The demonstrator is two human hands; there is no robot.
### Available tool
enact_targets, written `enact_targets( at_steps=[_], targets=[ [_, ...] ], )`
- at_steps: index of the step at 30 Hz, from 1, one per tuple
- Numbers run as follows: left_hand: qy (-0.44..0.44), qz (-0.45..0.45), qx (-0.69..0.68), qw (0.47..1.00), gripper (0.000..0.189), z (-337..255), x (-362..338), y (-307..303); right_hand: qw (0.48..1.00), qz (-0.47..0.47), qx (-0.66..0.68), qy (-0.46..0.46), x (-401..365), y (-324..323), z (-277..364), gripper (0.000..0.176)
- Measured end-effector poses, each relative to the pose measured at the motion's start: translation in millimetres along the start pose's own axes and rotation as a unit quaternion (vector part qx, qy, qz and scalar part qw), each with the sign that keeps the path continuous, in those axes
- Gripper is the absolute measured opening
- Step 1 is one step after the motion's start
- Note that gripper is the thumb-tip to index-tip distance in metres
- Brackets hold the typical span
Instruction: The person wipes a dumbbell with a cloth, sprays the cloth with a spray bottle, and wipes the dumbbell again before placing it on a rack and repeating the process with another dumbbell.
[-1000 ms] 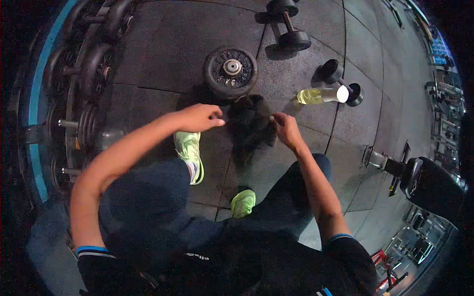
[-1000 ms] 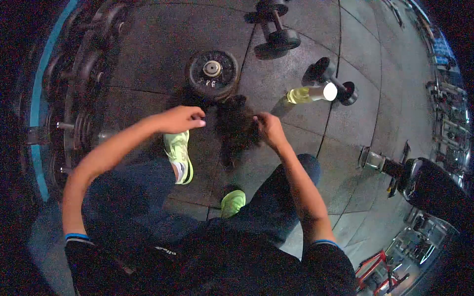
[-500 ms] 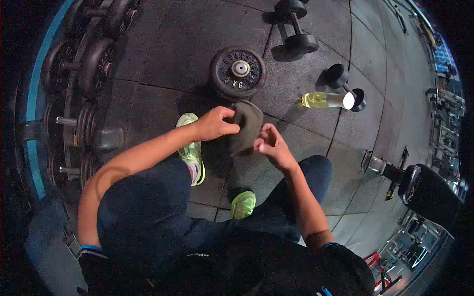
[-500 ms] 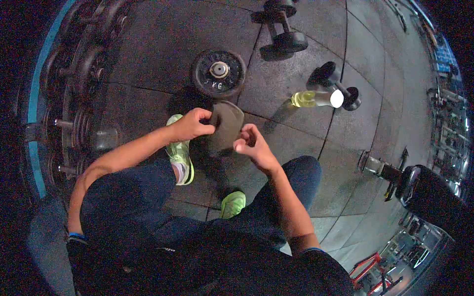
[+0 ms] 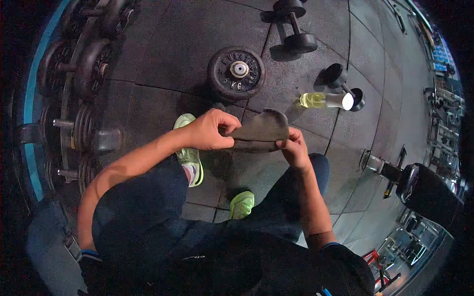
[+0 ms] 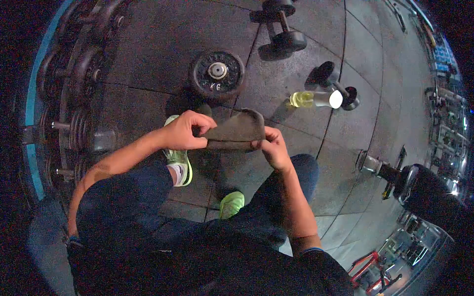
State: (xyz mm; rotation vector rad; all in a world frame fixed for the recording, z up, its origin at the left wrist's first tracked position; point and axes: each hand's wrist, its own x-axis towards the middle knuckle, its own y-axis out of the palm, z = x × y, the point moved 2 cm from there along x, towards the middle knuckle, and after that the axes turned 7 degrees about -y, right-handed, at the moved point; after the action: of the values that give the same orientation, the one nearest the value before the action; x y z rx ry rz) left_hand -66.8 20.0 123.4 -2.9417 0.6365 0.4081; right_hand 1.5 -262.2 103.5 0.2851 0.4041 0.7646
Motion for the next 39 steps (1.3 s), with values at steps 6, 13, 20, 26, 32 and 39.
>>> enact_targets(
  at_steps=[6,13,20,26,32,39],
  targets=[
    [-0.021,-0.081,0.089,0.993,0.028,-30,-6,-10,0.939,-0.047,-0.341,0.001,2,14,48,0.027],
    [-0.027,0.005,0.328,0.944,0.029,-49,-1,-19,0.83,-0.212,-0.495,-0.144,12,25,84,0.033],
    [0.024,-0.326,0.007,0.945,0.047,-16,31,-91,0.813,-0.248,-0.365,-0.38,144,56,81,0.062],
    [-0.184,-0.336,0.089,0.919,0.067,69,84,-112,0.67,-0.094,-0.686,-0.267,168,67,14,0.084],
    [-0.059,-0.2,0.068,0.976,0.061,59,97,-121,0.652,-0.097,-0.711,-0.245,127,50,-13,0.085],
    [-0.042,-0.172,-0.056,0.983,0.06,37,91,-85,0.706,-0.119,-0.638,-0.283,124,48,-11,0.09]
  ],
)
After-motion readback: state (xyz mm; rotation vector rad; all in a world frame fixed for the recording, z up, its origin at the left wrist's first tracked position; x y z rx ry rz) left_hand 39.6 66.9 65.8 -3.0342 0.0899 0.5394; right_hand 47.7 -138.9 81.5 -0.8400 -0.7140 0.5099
